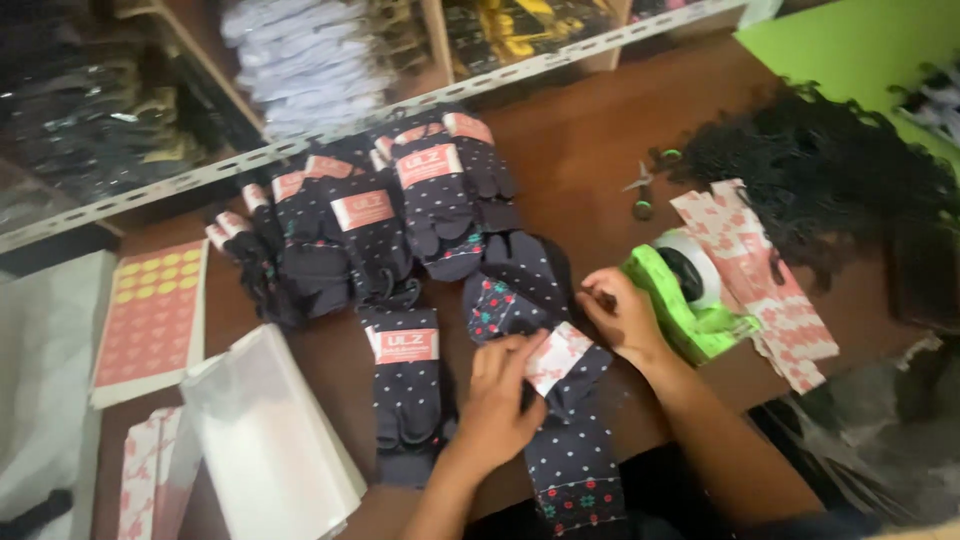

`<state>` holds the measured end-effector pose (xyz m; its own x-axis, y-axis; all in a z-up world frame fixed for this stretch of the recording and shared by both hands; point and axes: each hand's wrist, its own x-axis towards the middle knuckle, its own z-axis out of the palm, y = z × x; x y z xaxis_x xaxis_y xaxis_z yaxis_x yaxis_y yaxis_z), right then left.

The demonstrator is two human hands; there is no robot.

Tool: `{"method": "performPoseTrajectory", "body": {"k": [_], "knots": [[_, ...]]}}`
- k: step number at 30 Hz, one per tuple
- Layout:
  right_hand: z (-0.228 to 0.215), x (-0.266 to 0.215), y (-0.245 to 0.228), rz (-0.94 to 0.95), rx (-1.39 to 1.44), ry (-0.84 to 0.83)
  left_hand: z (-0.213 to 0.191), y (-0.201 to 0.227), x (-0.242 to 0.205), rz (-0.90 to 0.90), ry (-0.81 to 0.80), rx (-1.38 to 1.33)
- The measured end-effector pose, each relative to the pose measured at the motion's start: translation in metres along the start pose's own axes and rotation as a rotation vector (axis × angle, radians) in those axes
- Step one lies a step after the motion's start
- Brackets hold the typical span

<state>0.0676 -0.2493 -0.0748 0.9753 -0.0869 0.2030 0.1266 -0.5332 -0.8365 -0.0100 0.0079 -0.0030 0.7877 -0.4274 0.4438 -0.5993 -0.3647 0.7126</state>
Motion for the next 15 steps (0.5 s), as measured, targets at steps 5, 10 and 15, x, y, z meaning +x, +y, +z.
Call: {"method": "performPoseTrajectory", "body": {"k": [5,10,15], "knots": [[0.0,-0.007,0.001,0.031,0.056,0.057,-0.02,0.01,0.01,-0.091,0.233,-0.094],[-0.001,-0.004,-0.007,0.091,0.048,0.022,-0.119,0.047,-0.004,-0.415,0.665,-0.159],[0.007,0.019,-0.036,-0.131,0.006,0.072,-0.119,-0.038,-0.022,-0.459,0.577,0.085]]}}
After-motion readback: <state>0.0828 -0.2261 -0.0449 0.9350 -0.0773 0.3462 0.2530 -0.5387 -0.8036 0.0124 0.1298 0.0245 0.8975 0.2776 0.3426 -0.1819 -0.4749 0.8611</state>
